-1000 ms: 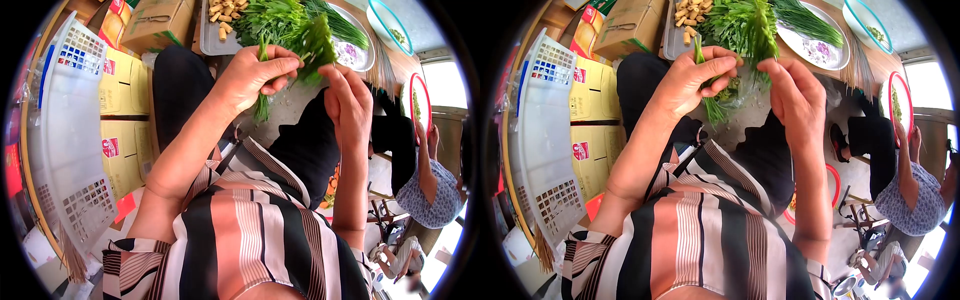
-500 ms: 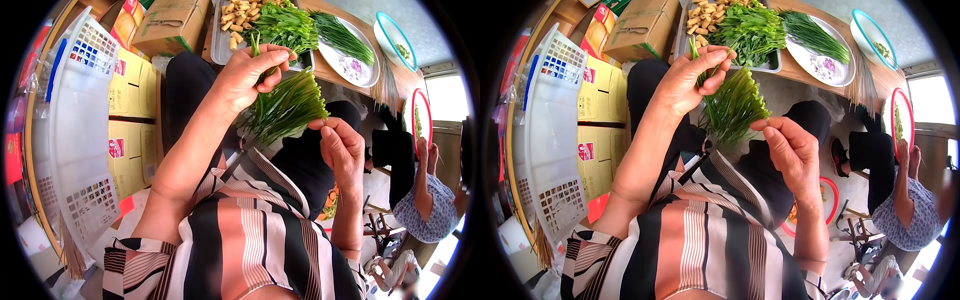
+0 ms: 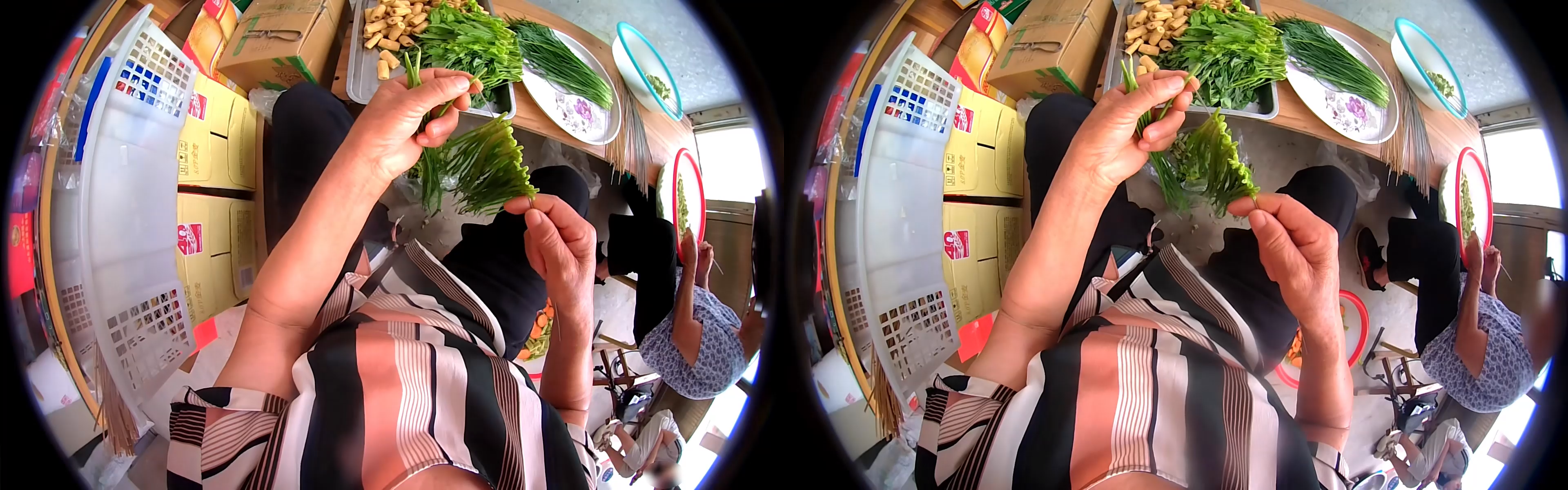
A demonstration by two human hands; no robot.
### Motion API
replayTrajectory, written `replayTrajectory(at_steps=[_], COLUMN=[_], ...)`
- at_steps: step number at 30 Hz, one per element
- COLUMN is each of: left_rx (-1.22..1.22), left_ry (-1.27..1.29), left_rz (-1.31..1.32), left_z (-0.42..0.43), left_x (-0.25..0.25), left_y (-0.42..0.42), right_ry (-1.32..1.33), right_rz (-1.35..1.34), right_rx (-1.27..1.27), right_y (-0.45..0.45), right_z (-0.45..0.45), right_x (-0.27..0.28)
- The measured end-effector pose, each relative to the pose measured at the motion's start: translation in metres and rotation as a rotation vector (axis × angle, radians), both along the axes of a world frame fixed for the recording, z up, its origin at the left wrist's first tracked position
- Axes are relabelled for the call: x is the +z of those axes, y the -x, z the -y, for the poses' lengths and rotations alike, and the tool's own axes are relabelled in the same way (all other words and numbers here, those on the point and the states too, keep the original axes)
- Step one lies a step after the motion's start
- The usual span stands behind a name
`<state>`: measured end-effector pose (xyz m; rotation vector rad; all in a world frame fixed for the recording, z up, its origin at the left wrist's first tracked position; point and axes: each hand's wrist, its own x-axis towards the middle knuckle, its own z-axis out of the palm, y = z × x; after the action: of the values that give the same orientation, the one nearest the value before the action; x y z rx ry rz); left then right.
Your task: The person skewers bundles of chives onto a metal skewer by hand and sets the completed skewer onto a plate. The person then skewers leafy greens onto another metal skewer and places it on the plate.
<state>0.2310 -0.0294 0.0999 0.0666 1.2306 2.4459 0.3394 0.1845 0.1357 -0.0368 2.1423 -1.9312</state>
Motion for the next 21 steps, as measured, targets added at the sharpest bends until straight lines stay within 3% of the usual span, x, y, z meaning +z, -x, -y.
replayTrajectory(at_steps=[21], left_rx=[-0.026], left_ry=[0.041], left_rz=[-0.059], left_z=[0.0032], left_x=[0.0085], left_y=[-0.0016], right_ry=[0.041], right_rz=[0.001], right_rx=[0.016], right_y=[-0.0003], right_z=[-0.0019], right_x=[-0.0012])
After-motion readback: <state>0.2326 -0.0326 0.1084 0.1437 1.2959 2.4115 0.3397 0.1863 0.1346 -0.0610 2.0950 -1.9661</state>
